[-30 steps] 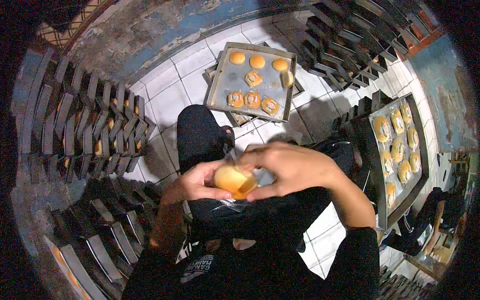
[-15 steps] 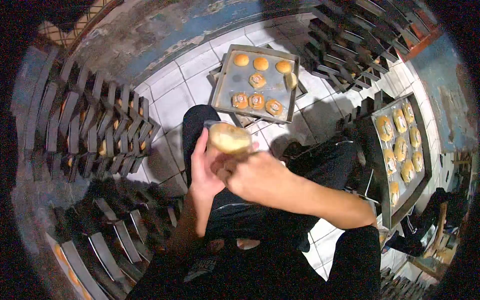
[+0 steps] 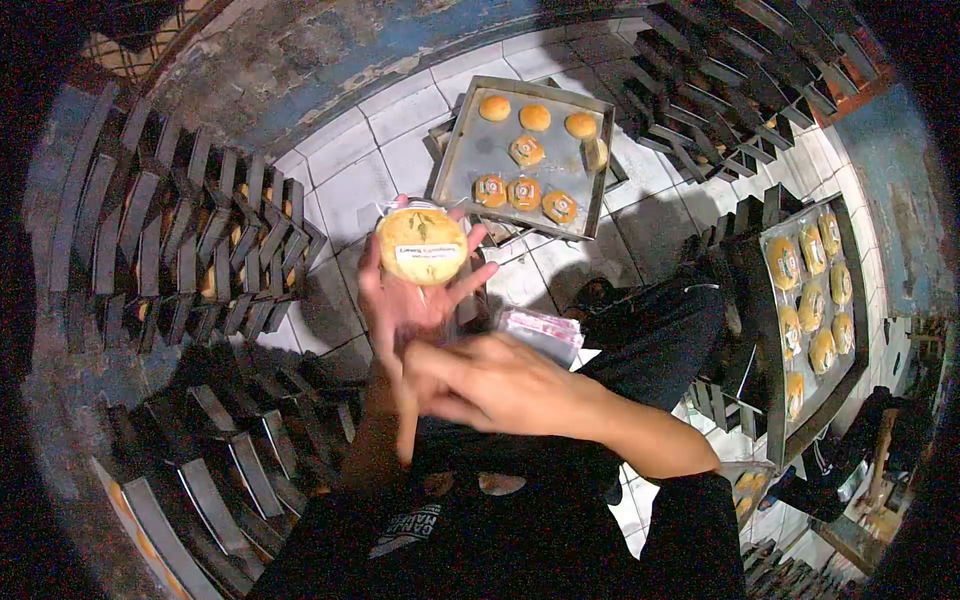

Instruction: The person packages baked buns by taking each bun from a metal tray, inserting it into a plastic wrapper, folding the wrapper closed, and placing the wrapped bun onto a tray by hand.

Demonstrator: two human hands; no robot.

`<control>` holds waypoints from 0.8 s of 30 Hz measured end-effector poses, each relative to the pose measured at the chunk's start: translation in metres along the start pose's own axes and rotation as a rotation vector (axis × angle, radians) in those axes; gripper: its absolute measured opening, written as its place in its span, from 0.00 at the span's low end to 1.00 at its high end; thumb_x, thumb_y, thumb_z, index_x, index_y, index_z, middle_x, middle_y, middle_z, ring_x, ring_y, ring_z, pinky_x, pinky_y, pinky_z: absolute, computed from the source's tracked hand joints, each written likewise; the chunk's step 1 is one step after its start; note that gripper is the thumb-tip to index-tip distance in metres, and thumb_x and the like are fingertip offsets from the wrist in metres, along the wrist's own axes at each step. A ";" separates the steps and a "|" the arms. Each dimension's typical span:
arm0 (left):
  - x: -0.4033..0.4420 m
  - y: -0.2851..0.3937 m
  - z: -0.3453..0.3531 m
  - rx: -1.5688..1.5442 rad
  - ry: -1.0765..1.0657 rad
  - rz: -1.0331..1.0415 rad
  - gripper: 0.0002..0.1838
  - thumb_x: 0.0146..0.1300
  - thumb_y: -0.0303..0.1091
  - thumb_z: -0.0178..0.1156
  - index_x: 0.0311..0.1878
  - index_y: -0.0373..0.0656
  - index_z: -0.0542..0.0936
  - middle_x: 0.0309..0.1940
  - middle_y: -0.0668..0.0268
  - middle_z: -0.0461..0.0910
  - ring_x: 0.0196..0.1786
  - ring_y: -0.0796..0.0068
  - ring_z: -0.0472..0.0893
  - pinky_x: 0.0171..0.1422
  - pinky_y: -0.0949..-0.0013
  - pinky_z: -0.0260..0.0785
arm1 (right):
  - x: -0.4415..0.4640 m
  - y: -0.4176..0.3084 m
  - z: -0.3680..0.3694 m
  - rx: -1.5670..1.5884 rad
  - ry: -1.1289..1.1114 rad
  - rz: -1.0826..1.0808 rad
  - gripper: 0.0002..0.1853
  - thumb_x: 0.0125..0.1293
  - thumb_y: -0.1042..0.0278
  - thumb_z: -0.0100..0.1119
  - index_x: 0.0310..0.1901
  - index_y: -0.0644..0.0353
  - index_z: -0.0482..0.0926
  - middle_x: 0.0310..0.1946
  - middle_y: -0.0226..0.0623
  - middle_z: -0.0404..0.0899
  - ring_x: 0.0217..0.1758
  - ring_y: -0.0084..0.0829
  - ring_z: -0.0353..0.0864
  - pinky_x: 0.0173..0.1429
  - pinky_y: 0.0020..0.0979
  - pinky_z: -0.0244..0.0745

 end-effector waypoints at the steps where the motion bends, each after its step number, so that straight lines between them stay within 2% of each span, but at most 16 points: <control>1: 0.001 0.008 -0.004 0.001 0.002 0.004 0.37 0.78 0.66 0.50 0.84 0.66 0.57 0.79 0.47 0.63 0.80 0.31 0.63 0.72 0.18 0.68 | -0.005 -0.006 0.008 0.314 -0.152 -0.014 0.13 0.68 0.68 0.71 0.45 0.57 0.74 0.38 0.36 0.88 0.43 0.40 0.91 0.44 0.40 0.85; 2: 0.001 0.015 -0.011 -0.041 0.029 -0.010 0.38 0.77 0.69 0.47 0.84 0.66 0.60 0.81 0.47 0.61 0.81 0.32 0.62 0.75 0.17 0.61 | -0.009 -0.015 0.012 0.452 -0.211 -0.113 0.12 0.70 0.67 0.73 0.44 0.58 0.76 0.37 0.34 0.89 0.43 0.38 0.92 0.43 0.38 0.85; 3: 0.000 0.019 -0.015 -0.084 0.054 -0.021 0.38 0.76 0.72 0.45 0.83 0.67 0.63 0.83 0.47 0.58 0.82 0.33 0.61 0.78 0.16 0.55 | -0.013 -0.017 0.004 0.485 -0.227 -0.119 0.11 0.69 0.66 0.74 0.46 0.57 0.81 0.37 0.32 0.89 0.41 0.36 0.92 0.43 0.36 0.85; 4: -0.004 0.030 -0.017 0.057 0.113 0.034 0.40 0.75 0.75 0.41 0.82 0.64 0.64 0.83 0.46 0.58 0.83 0.34 0.59 0.78 0.18 0.54 | -0.013 -0.007 -0.020 0.364 -0.068 -0.022 0.11 0.68 0.66 0.75 0.47 0.57 0.83 0.37 0.32 0.89 0.39 0.35 0.91 0.42 0.36 0.85; 5: -0.009 0.035 -0.019 0.060 0.114 0.047 0.40 0.75 0.75 0.41 0.82 0.64 0.64 0.83 0.46 0.58 0.83 0.34 0.59 0.78 0.18 0.54 | -0.014 0.004 -0.042 0.243 0.090 0.072 0.12 0.66 0.66 0.76 0.47 0.56 0.85 0.36 0.32 0.89 0.37 0.35 0.89 0.42 0.35 0.84; 7: -0.019 0.042 -0.017 -0.053 0.028 0.046 0.44 0.75 0.76 0.40 0.83 0.57 0.63 0.84 0.45 0.58 0.84 0.33 0.57 0.80 0.23 0.56 | -0.004 0.010 -0.072 -0.316 0.415 0.094 0.17 0.59 0.69 0.78 0.51 0.54 0.88 0.42 0.36 0.85 0.43 0.42 0.84 0.51 0.38 0.82; 8: -0.022 0.040 -0.009 -0.081 -0.012 0.019 0.47 0.74 0.77 0.40 0.82 0.50 0.64 0.82 0.45 0.60 0.83 0.38 0.61 0.82 0.33 0.59 | 0.010 0.008 -0.068 -0.329 0.461 0.012 0.18 0.59 0.70 0.78 0.51 0.53 0.88 0.42 0.36 0.84 0.45 0.43 0.83 0.54 0.39 0.80; 9: -0.025 0.038 -0.009 -0.076 -0.011 0.020 0.47 0.74 0.77 0.40 0.82 0.50 0.64 0.82 0.45 0.60 0.83 0.38 0.61 0.82 0.33 0.59 | 0.019 0.010 -0.062 -0.324 0.490 -0.045 0.17 0.59 0.71 0.77 0.50 0.54 0.88 0.43 0.35 0.84 0.47 0.43 0.83 0.56 0.39 0.80; 11: -0.037 0.031 -0.022 -0.352 0.112 0.004 0.39 0.80 0.71 0.32 0.85 0.59 0.59 0.81 0.47 0.62 0.84 0.44 0.62 0.81 0.30 0.60 | 0.031 0.014 -0.057 -0.319 0.520 -0.106 0.16 0.59 0.71 0.77 0.50 0.54 0.88 0.45 0.35 0.84 0.49 0.43 0.83 0.58 0.39 0.79; 12: -0.044 0.036 -0.028 -0.348 0.109 0.011 0.39 0.80 0.71 0.32 0.85 0.59 0.59 0.81 0.47 0.62 0.84 0.44 0.62 0.81 0.30 0.60 | 0.033 0.012 -0.063 -0.234 0.543 -0.155 0.14 0.60 0.72 0.77 0.48 0.56 0.88 0.46 0.35 0.86 0.50 0.42 0.84 0.58 0.39 0.79; 14: -0.063 0.063 -0.051 0.823 0.138 0.145 0.36 0.82 0.60 0.45 0.84 0.53 0.59 0.79 0.52 0.64 0.82 0.54 0.65 0.82 0.43 0.63 | 0.031 0.021 -0.073 -0.075 0.578 -0.165 0.09 0.62 0.73 0.76 0.44 0.60 0.88 0.49 0.39 0.89 0.52 0.41 0.88 0.59 0.37 0.80; 16: -0.075 0.085 -0.087 0.757 0.391 0.375 0.30 0.80 0.41 0.59 0.80 0.47 0.66 0.74 0.55 0.72 0.75 0.60 0.74 0.77 0.54 0.71 | 0.026 0.053 -0.073 0.043 0.595 -0.016 0.07 0.65 0.74 0.74 0.44 0.63 0.88 0.44 0.42 0.91 0.48 0.39 0.90 0.55 0.36 0.82; 17: -0.075 0.089 -0.076 0.752 0.381 0.377 0.30 0.80 0.41 0.59 0.80 0.47 0.66 0.74 0.55 0.72 0.75 0.60 0.74 0.77 0.54 0.71 | 0.022 0.073 -0.069 0.087 0.590 0.070 0.07 0.67 0.74 0.73 0.45 0.64 0.88 0.43 0.41 0.91 0.47 0.37 0.91 0.54 0.35 0.83; 19: -0.073 0.090 -0.041 1.190 0.248 0.295 0.23 0.74 0.31 0.64 0.70 0.38 0.77 0.66 0.58 0.80 0.69 0.64 0.78 0.76 0.58 0.69 | 0.016 0.093 -0.063 0.097 0.589 0.138 0.08 0.68 0.73 0.73 0.45 0.65 0.88 0.41 0.41 0.91 0.45 0.35 0.91 0.53 0.34 0.83; 20: -0.070 0.086 -0.042 1.217 0.234 0.356 0.21 0.73 0.28 0.65 0.67 0.38 0.79 0.61 0.61 0.83 0.66 0.66 0.81 0.72 0.62 0.71 | 0.014 0.104 -0.060 0.118 0.582 0.210 0.08 0.69 0.72 0.73 0.45 0.66 0.88 0.40 0.40 0.91 0.43 0.32 0.90 0.52 0.33 0.82; 24: -0.061 0.088 -0.031 1.413 0.227 0.333 0.19 0.71 0.28 0.67 0.63 0.38 0.80 0.58 0.62 0.84 0.63 0.70 0.81 0.66 0.65 0.73 | 0.013 0.103 -0.064 0.123 0.570 0.230 0.09 0.69 0.71 0.74 0.45 0.66 0.88 0.39 0.39 0.92 0.41 0.28 0.89 0.50 0.31 0.82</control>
Point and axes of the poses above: each hand's wrist, its own x-axis towards the middle knuckle, its own z-axis out of the palm, y = z × x, the point moved 10 cm from there along x, towards the middle knuckle
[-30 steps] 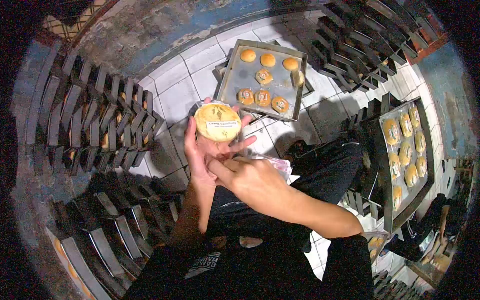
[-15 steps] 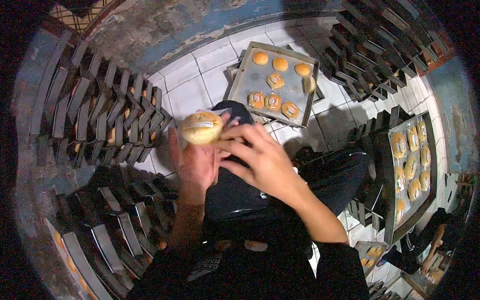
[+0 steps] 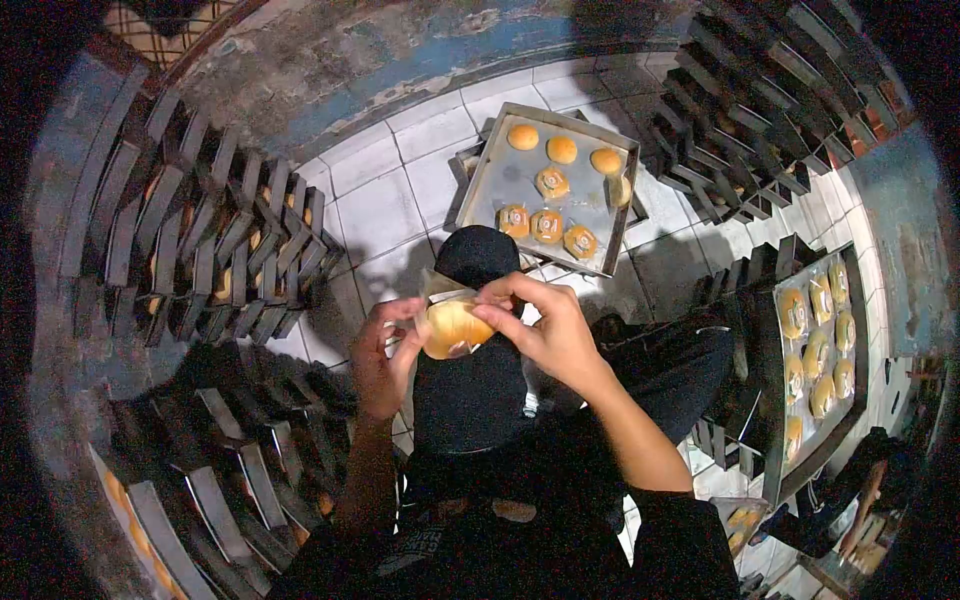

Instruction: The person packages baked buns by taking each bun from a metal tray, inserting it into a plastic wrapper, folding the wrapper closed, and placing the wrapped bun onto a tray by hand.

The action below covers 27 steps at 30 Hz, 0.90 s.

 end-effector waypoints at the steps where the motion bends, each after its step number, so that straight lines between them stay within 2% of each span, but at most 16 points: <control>1: 0.002 0.008 -0.002 -0.002 0.062 0.045 0.16 0.70 0.28 0.68 0.59 0.39 0.82 0.56 0.61 0.86 0.59 0.70 0.83 0.63 0.65 0.75 | 0.003 -0.002 0.002 0.010 -0.025 0.014 0.09 0.68 0.71 0.74 0.46 0.66 0.88 0.39 0.39 0.92 0.39 0.27 0.88 0.49 0.30 0.82; 2: 0.002 0.014 -0.006 -0.005 0.125 0.087 0.13 0.69 0.27 0.70 0.55 0.39 0.83 0.54 0.61 0.87 0.55 0.70 0.84 0.60 0.64 0.76 | 0.004 -0.002 0.004 0.020 -0.053 0.029 0.09 0.68 0.70 0.74 0.46 0.66 0.89 0.39 0.39 0.91 0.38 0.26 0.87 0.48 0.30 0.81; 6: 0.006 0.020 0.000 -0.099 0.064 0.060 0.11 0.69 0.29 0.70 0.52 0.40 0.84 0.50 0.63 0.88 0.52 0.71 0.84 0.58 0.65 0.74 | 0.009 0.001 0.007 -0.006 -0.069 -0.003 0.10 0.68 0.69 0.75 0.46 0.65 0.89 0.38 0.38 0.91 0.37 0.24 0.86 0.47 0.29 0.81; 8: 0.007 0.037 0.002 0.146 0.016 0.151 0.12 0.68 0.33 0.72 0.49 0.39 0.83 0.44 0.65 0.86 0.46 0.74 0.82 0.53 0.68 0.71 | 0.009 0.005 0.010 0.004 -0.094 0.028 0.10 0.68 0.69 0.75 0.47 0.64 0.90 0.37 0.36 0.91 0.38 0.22 0.85 0.47 0.28 0.80; 9: 0.008 0.034 0.001 0.147 0.016 0.145 0.12 0.68 0.33 0.72 0.49 0.39 0.83 0.44 0.65 0.86 0.46 0.74 0.82 0.53 0.68 0.71 | 0.008 0.005 0.011 0.006 -0.097 0.033 0.10 0.68 0.69 0.75 0.47 0.64 0.90 0.37 0.36 0.91 0.38 0.22 0.85 0.47 0.28 0.80; 11: 0.007 0.036 -0.004 0.209 0.026 0.226 0.13 0.67 0.36 0.74 0.44 0.40 0.81 0.37 0.70 0.82 0.42 0.78 0.77 0.48 0.71 0.67 | 0.003 0.008 0.006 0.042 -0.078 0.070 0.09 0.68 0.71 0.74 0.47 0.65 0.89 0.37 0.37 0.92 0.36 0.21 0.86 0.45 0.27 0.82; 12: 0.003 0.036 -0.014 0.210 0.026 0.224 0.13 0.67 0.36 0.74 0.44 0.40 0.81 0.37 0.70 0.82 0.42 0.78 0.77 0.48 0.71 0.67 | -0.004 0.015 0.001 0.242 -0.039 0.185 0.09 0.69 0.71 0.74 0.46 0.66 0.89 0.36 0.37 0.92 0.35 0.20 0.86 0.42 0.26 0.82; 13: -0.002 0.019 -0.026 -0.055 -0.008 0.035 0.12 0.68 0.36 0.74 0.42 0.42 0.80 0.36 0.71 0.80 0.41 0.80 0.76 0.48 0.72 0.66 | -0.012 0.021 -0.007 0.441 0.002 0.300 0.08 0.70 0.72 0.74 0.46 0.66 0.89 0.36 0.37 0.92 0.33 0.20 0.86 0.39 0.25 0.82; 14: -0.009 0.001 -0.028 -0.321 -0.042 -0.161 0.12 0.69 0.37 0.74 0.40 0.44 0.79 0.35 0.73 0.78 0.41 0.81 0.74 0.48 0.73 0.65 | -0.014 0.018 -0.015 0.479 -0.036 0.324 0.08 0.70 0.73 0.74 0.46 0.66 0.88 0.35 0.37 0.91 0.31 0.19 0.86 0.34 0.23 0.80; 17: -0.008 -0.021 -0.022 -0.245 -0.059 -0.286 0.12 0.71 0.37 0.73 0.39 0.46 0.78 0.34 0.76 0.74 0.40 0.83 0.73 0.47 0.73 0.65 | -0.020 0.050 -0.005 0.488 -0.027 0.466 0.09 0.69 0.73 0.75 0.46 0.66 0.88 0.35 0.36 0.91 0.31 0.17 0.85 0.34 0.21 0.78; 19: -0.009 -0.011 -0.026 -0.179 -0.073 -0.222 0.12 0.72 0.38 0.72 0.39 0.45 0.78 0.34 0.76 0.73 0.39 0.82 0.73 0.47 0.73 0.65 | -0.021 0.051 -0.009 0.383 0.007 0.432 0.08 0.66 0.71 0.78 0.43 0.66 0.90 0.34 0.34 0.91 0.30 0.15 0.82 0.34 0.21 0.75; 22: -0.024 -0.007 -0.025 -0.071 -0.093 -0.128 0.14 0.75 0.41 0.69 0.40 0.44 0.77 0.32 0.75 0.72 0.38 0.82 0.73 0.46 0.72 0.66 | -0.026 -0.001 -0.027 -0.012 0.025 0.011 0.07 0.60 0.70 0.82 0.37 0.62 0.93 0.31 0.31 0.91 0.27 0.14 0.75 0.33 0.24 0.71; 23: -0.028 -0.005 -0.023 -0.030 -0.101 -0.061 0.15 0.75 0.43 0.68 0.40 0.43 0.77 0.31 0.74 0.71 0.37 0.82 0.72 0.45 0.71 0.66 | -0.033 0.007 -0.024 -0.010 0.020 0.021 0.07 0.60 0.70 0.82 0.37 0.62 0.93 0.31 0.31 0.91 0.27 0.14 0.75 0.33 0.24 0.71; 25: -0.044 -0.039 -0.013 0.018 -0.129 -0.112 0.15 0.76 0.43 0.67 0.39 0.43 0.77 0.31 0.73 0.71 0.36 0.81 0.71 0.45 0.71 0.66 | -0.056 0.052 -0.010 -0.022 -0.018 0.224 0.07 0.61 0.70 0.81 0.38 0.61 0.93 0.31 0.32 0.91 0.29 0.14 0.77 0.35 0.23 0.73; 27: -0.062 -0.083 -0.003 -0.054 -0.117 -0.305 0.15 0.76 0.43 0.67 0.37 0.45 0.76 0.31 0.74 0.71 0.34 0.82 0.70 0.44 0.70 0.65 | -0.067 0.072 -0.003 0.012 -0.032 0.316 0.07 0.62 0.70 0.81 0.38 0.63 0.92 0.31 0.32 0.91 0.31 0.14 0.81 0.37 0.23 0.76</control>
Point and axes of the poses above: each hand's wrist, its own x-axis towards the middle knuckle, its own z-axis out of the palm, y = z × x, the point moved 10 cm from there along x, towards the middle knuckle
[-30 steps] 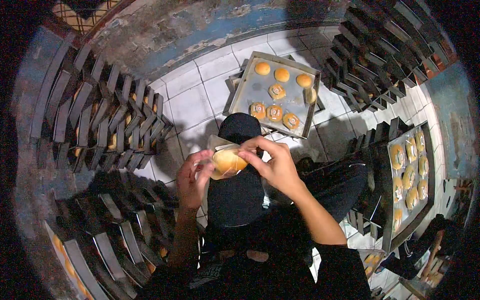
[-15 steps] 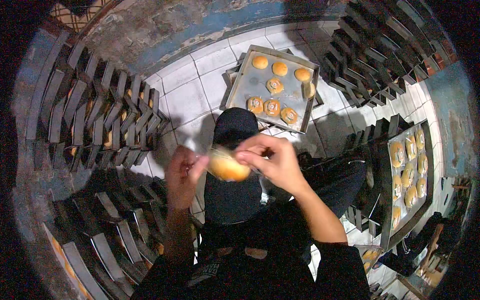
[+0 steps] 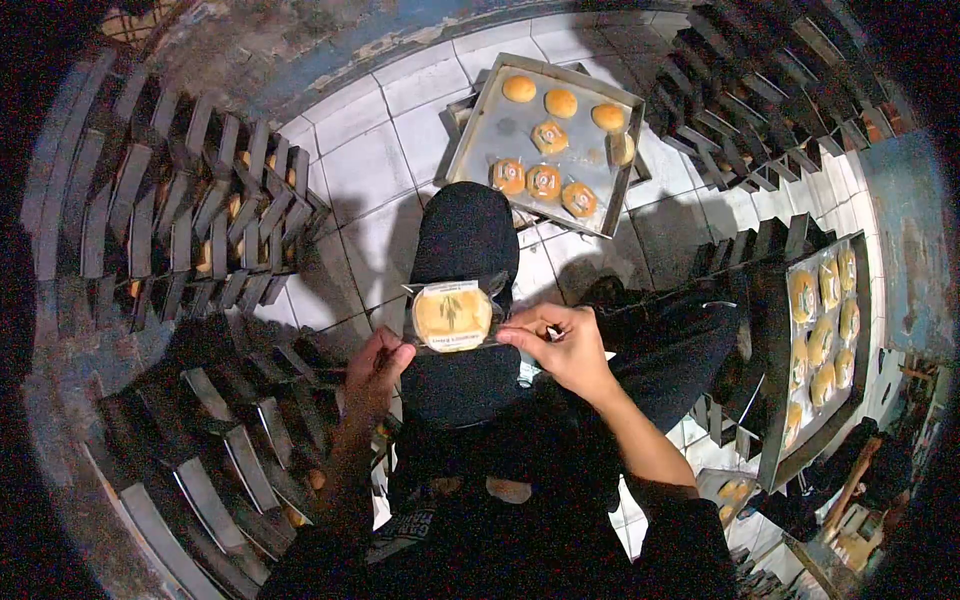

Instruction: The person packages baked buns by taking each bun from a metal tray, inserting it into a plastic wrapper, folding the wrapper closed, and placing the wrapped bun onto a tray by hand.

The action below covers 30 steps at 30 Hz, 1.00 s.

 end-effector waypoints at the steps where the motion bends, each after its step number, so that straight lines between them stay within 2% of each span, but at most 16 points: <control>1: -0.005 -0.015 0.004 -0.035 -0.030 -0.143 0.13 0.75 0.41 0.66 0.36 0.46 0.76 0.30 0.74 0.69 0.34 0.81 0.69 0.44 0.70 0.64 | -0.003 0.010 0.005 0.028 -0.028 0.069 0.07 0.63 0.70 0.80 0.38 0.64 0.92 0.31 0.33 0.91 0.33 0.15 0.83 0.38 0.24 0.77; 5: 0.000 -0.040 0.009 -0.148 -0.002 -0.191 0.12 0.74 0.39 0.66 0.36 0.44 0.77 0.30 0.74 0.72 0.37 0.80 0.72 0.45 0.70 0.66 | -0.005 0.045 0.020 0.187 -0.139 0.263 0.09 0.67 0.70 0.78 0.40 0.67 0.89 0.33 0.34 0.91 0.35 0.20 0.86 0.45 0.26 0.80; 7: 0.007 -0.041 0.011 -0.032 -0.054 -0.204 0.13 0.73 0.39 0.66 0.35 0.42 0.77 0.31 0.72 0.75 0.40 0.78 0.76 0.46 0.69 0.68 | 0.001 0.052 0.025 0.279 -0.195 0.351 0.10 0.67 0.69 0.77 0.42 0.67 0.88 0.33 0.34 0.91 0.36 0.21 0.86 0.46 0.27 0.80; 8: 0.011 -0.046 0.009 -0.031 -0.054 -0.203 0.13 0.73 0.39 0.66 0.35 0.42 0.77 0.31 0.72 0.75 0.40 0.78 0.76 0.46 0.69 0.68 | 0.004 0.052 0.033 0.354 -0.268 0.385 0.11 0.68 0.70 0.76 0.47 0.66 0.87 0.37 0.35 0.90 0.40 0.22 0.86 0.49 0.27 0.80; 10: 0.018 -0.050 0.011 -0.027 -0.091 -0.203 0.11 0.72 0.36 0.67 0.44 0.41 0.76 0.32 0.68 0.77 0.43 0.74 0.79 0.48 0.68 0.69 | 0.004 0.050 0.048 0.502 -0.415 0.452 0.17 0.70 0.70 0.74 0.57 0.65 0.85 0.45 0.37 0.90 0.48 0.24 0.87 0.55 0.28 0.80; 11: 0.017 -0.045 0.014 -0.026 -0.092 -0.200 0.11 0.72 0.36 0.67 0.44 0.41 0.76 0.32 0.68 0.77 0.43 0.74 0.79 0.48 0.68 0.69 | 0.003 0.056 0.046 0.361 -0.463 0.432 0.16 0.75 0.71 0.68 0.62 0.61 0.84 0.53 0.36 0.87 0.57 0.25 0.84 0.61 0.31 0.79; 12: 0.016 -0.035 0.013 -0.165 -0.029 -0.146 0.13 0.72 0.34 0.67 0.50 0.42 0.73 0.32 0.68 0.76 0.42 0.75 0.78 0.47 0.68 0.69 | 0.002 0.056 0.045 0.361 -0.463 0.429 0.16 0.75 0.71 0.68 0.62 0.61 0.84 0.53 0.36 0.87 0.57 0.25 0.84 0.61 0.31 0.79; 14: 0.016 -0.027 0.008 -0.302 0.036 -0.098 0.17 0.72 0.33 0.68 0.55 0.43 0.70 0.32 0.67 0.76 0.41 0.75 0.78 0.46 0.69 0.68 | 0.006 0.010 0.044 0.220 -0.517 0.014 0.14 0.77 0.72 0.63 0.61 0.59 0.83 0.55 0.35 0.85 0.58 0.25 0.83 0.65 0.33 0.78; 15: 0.018 -0.027 0.010 -0.196 0.003 -0.070 0.19 0.73 0.32 0.67 0.58 0.45 0.67 0.31 0.68 0.75 0.38 0.77 0.76 0.43 0.70 0.66 | -0.001 0.007 0.048 0.300 -0.647 0.171 0.15 0.78 0.79 0.56 0.62 0.60 0.83 0.57 0.36 0.84 0.58 0.28 0.83 0.64 0.34 0.81; 18: 0.025 -0.023 0.014 -0.101 0.007 -0.012 0.20 0.75 0.32 0.66 0.59 0.45 0.65 0.29 0.73 0.67 0.31 0.83 0.67 0.36 0.71 0.60 | 0.000 -0.003 0.037 0.363 -0.644 0.331 0.18 0.76 0.82 0.50 0.62 0.61 0.82 0.55 0.38 0.84 0.57 0.31 0.83 0.61 0.36 0.85; 19: 0.028 -0.021 0.010 0.016 0.031 0.033 0.20 0.75 0.32 0.66 0.59 0.45 0.65 0.28 0.74 0.65 0.31 0.83 0.65 0.35 0.71 0.59 | 0.007 -0.010 0.022 0.328 -0.578 0.339 0.20 0.76 0.81 0.46 0.62 0.61 0.82 0.55 0.38 0.82 0.58 0.31 0.82 0.58 0.38 0.87; 20: 0.031 -0.018 0.006 0.132 0.055 0.079 0.20 0.75 0.32 0.66 0.59 0.44 0.65 0.28 0.75 0.63 0.30 0.84 0.64 0.35 0.71 0.59 | 0.018 -0.018 0.005 0.415 -0.487 0.191 0.15 0.78 0.75 0.52 0.61 0.61 0.80 0.56 0.37 0.80 0.59 0.29 0.81 0.59 0.38 0.86; 22: 0.034 -0.022 0.001 0.099 0.071 0.057 0.20 0.75 0.32 0.66 0.59 0.44 0.65 0.28 0.75 0.62 0.31 0.84 0.64 0.35 0.72 0.59 | 0.047 -0.026 -0.033 0.024 -0.105 -0.039 0.15 0.78 0.70 0.59 0.62 0.61 0.74 0.57 0.37 0.78 0.61 0.29 0.79 0.60 0.36 0.84; 24: 0.035 -0.025 0.000 0.070 0.081 0.030 0.20 0.75 0.32 0.66 0.59 0.43 0.65 0.29 0.76 0.62 0.31 0.84 0.64 0.36 0.72 0.59 | 0.088 -0.032 -0.051 0.195 0.174 -0.110 0.20 0.78 0.65 0.64 0.63 0.60 0.68 0.56 0.40 0.78 0.60 0.30 0.79 0.61 0.33 0.81; 28: 0.034 -0.038 -0.005 -0.037 0.119 -0.104 0.22 0.73 0.35 0.69 0.59 0.45 0.66 0.29 0.76 0.62 0.32 0.83 0.63 0.37 0.71 0.58 | 0.204 -0.001 -0.063 0.205 0.377 -0.289 0.26 0.77 0.59 0.66 0.66 0.60 0.65 0.57 0.47 0.78 0.60 0.35 0.81 0.63 0.36 0.80; 30: 0.034 -0.035 -0.006 -0.066 0.143 -0.154 0.24 0.71 0.37 0.72 0.59 0.46 0.67 0.28 0.76 0.62 0.32 0.82 0.62 0.38 0.69 0.55 | 0.261 0.061 -0.051 0.308 0.343 -0.087 0.28 0.79 0.55 0.64 0.70 0.60 0.65 0.62 0.48 0.78 0.62 0.40 0.82 0.64 0.40 0.81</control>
Point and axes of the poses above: each hand's wrist, its own x-axis towards the middle knuckle, its own z-axis out of the palm, y = z × x, the point moved 10 cm from there along x, towards the middle knuckle
